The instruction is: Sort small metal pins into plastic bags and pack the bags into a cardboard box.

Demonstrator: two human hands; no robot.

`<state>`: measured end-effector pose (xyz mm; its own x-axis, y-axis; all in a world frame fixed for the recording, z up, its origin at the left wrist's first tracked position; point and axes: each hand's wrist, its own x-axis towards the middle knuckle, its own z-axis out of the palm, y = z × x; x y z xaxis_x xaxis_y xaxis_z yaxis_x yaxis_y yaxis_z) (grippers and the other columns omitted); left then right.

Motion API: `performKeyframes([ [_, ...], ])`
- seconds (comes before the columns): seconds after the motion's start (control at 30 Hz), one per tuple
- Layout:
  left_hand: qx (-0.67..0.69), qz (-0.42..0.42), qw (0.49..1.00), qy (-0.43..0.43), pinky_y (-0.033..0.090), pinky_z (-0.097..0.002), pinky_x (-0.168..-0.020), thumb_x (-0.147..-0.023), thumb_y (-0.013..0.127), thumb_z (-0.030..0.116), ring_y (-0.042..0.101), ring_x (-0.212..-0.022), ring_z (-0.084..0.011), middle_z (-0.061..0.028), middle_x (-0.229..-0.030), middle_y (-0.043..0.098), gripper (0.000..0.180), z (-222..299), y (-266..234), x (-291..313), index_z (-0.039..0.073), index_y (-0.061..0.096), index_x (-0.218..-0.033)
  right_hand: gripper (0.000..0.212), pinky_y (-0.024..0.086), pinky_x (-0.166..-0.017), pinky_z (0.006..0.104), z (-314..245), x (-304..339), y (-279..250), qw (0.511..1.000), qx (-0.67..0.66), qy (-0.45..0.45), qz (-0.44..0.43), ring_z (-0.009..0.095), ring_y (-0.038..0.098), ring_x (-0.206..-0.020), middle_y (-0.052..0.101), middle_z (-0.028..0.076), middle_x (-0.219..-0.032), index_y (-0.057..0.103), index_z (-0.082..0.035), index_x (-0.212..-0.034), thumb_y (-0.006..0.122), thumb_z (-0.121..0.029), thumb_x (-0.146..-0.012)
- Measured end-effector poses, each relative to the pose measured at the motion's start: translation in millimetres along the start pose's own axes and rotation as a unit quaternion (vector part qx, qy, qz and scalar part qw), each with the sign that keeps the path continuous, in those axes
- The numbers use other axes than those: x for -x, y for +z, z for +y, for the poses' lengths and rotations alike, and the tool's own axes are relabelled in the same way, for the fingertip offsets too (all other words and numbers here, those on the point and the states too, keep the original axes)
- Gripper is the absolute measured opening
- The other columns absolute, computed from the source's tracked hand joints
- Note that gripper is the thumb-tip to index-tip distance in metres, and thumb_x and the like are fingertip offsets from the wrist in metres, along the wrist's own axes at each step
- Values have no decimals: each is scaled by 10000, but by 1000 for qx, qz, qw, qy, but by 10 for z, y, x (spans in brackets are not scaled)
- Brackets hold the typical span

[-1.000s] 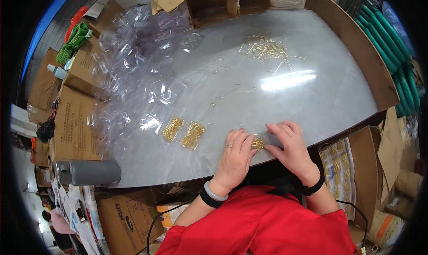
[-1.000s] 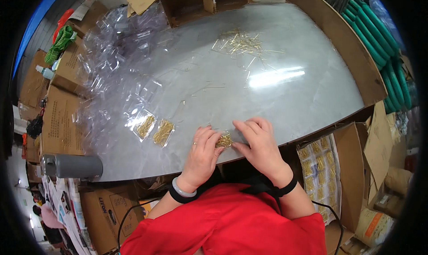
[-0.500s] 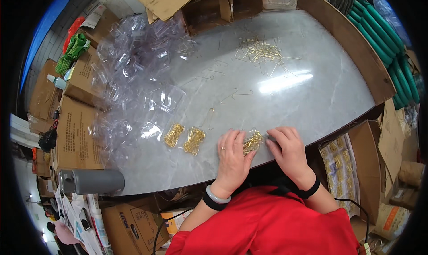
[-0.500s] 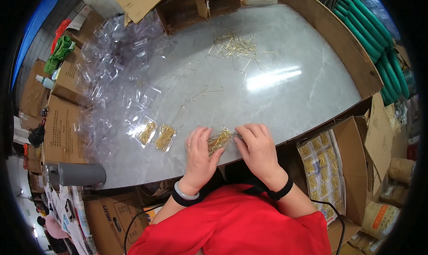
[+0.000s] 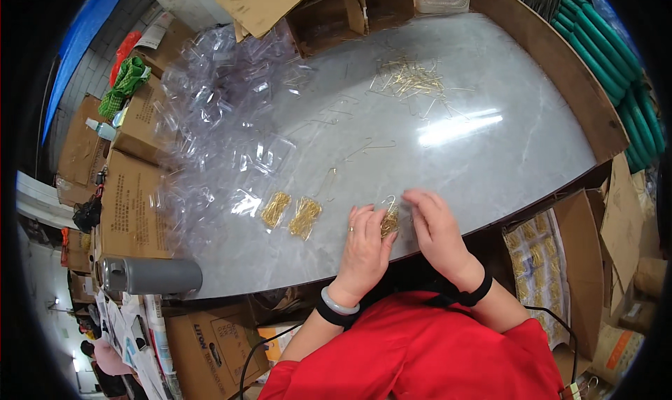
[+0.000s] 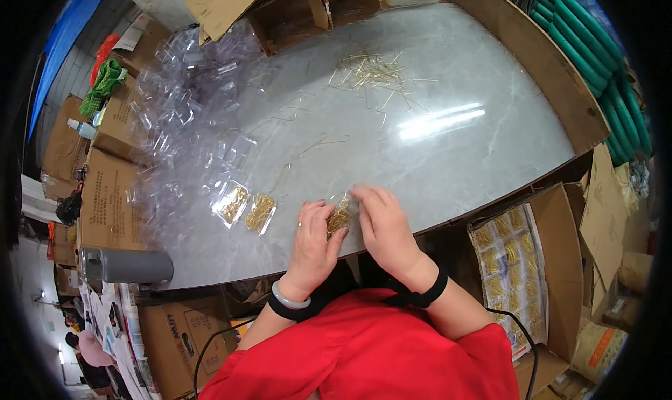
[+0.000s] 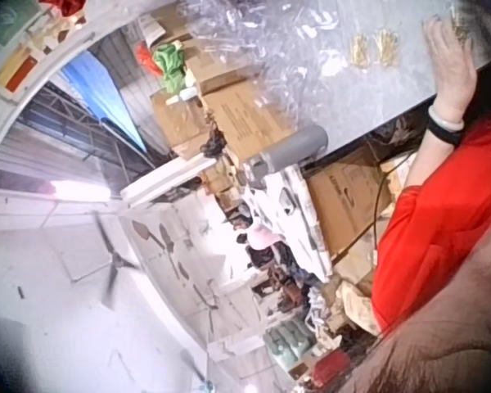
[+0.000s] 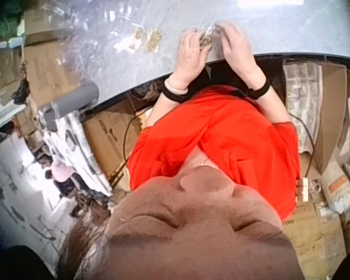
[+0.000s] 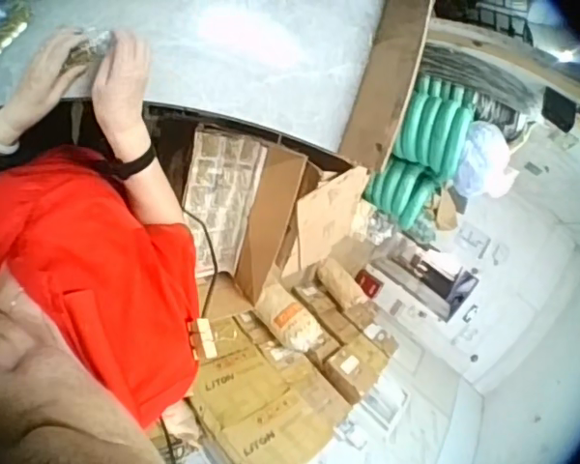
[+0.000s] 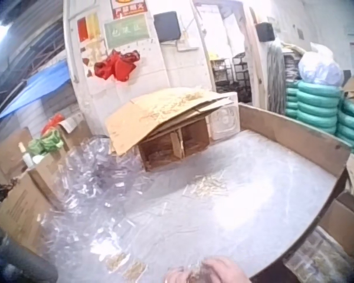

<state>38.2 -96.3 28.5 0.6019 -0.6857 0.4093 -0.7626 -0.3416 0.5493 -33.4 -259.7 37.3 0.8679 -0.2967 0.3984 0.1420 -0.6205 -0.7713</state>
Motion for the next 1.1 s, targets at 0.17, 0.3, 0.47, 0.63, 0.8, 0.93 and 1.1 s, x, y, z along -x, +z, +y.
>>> performKeyframes([
  [0.17, 23, -5, 1000, 15, 340, -582, -1146, -834, 694, 22, 489, -1239, -445, -241, -1266, 495, 502, -30, 3, -10, -24, 473, -1283, 392, 407, -1092, 473, -61, 17, 232, 997, -52, -46, -29, 441, 491, -1296, 496, 250, -1426, 512, 27, -1353, 533, -66, -972],
  [0.3, 67, 16, 998, -8, 368, -550, -1131, -778, 733, 48, 493, -1224, -459, -244, -1296, 487, 572, 0, -39, -18, -9, 457, -1276, 451, 392, -1115, 469, -42, -107, 69, 994, -54, -55, -80, 428, 469, -1327, 484, 246, -1439, 510, 21, -1370, 572, -53, -929],
  [0.47, 88, 8, 996, -25, 416, -496, -1079, -748, 756, 61, 496, -1224, -453, -243, -1336, 471, 612, 10, -92, 6, 2, 451, -1275, 603, 429, -1062, 480, 62, -304, -81, 966, -10, -186, -178, 388, 527, -1235, 588, 185, -1299, 541, -13, -1339, 774, -180, -809],
  [0.63, 53, 40, 998, -7, 446, -458, -1020, -769, 814, 117, 519, -1187, -411, -230, -1290, 506, 604, -14, -151, 98, -4, 491, -1265, 547, 472, -977, 434, 79, -234, -88, 967, 51, -147, -202, 349, 556, -1141, 598, 151, -1198, 583, -69, -1285, 789, -180, -791],
  [0.8, -68, -2, 991, -112, 488, -425, -921, -814, 794, 95, 574, -1100, -375, -212, -1220, 537, 530, 133, -435, 190, -18, 527, -1257, 511, 464, -991, 423, 26, -178, -121, 967, 110, -152, -173, 335, 547, -1173, 574, 146, -1269, 584, -86, -1277, 770, -226, -823],
  [0.93, -13, -39, 984, -172, 529, -369, -788, -848, 742, 31, 636, -915, -308, -195, -1152, 547, 468, 105, -403, 176, -22, 542, -1268, 512, 420, -1094, 432, -78, -221, -92, 943, 162, -225, -186, 341, 514, -1274, 543, 157, -1374, 557, -37, -1316, 717, -247, -877],
  [1.1, 148, -33, 968, -199, 535, -351, -738, -855, 709, -3, 631, -841, -260, -180, -1135, 543, 474, 191, -314, 33, -18, 534, -1295, 499, 382, -1158, 449, 13, -207, -56, 943, 142, -219, -206, 341, 487, -1338, 522, 161, -1425, 528, 17, -1343, 666, -198, -914],
])
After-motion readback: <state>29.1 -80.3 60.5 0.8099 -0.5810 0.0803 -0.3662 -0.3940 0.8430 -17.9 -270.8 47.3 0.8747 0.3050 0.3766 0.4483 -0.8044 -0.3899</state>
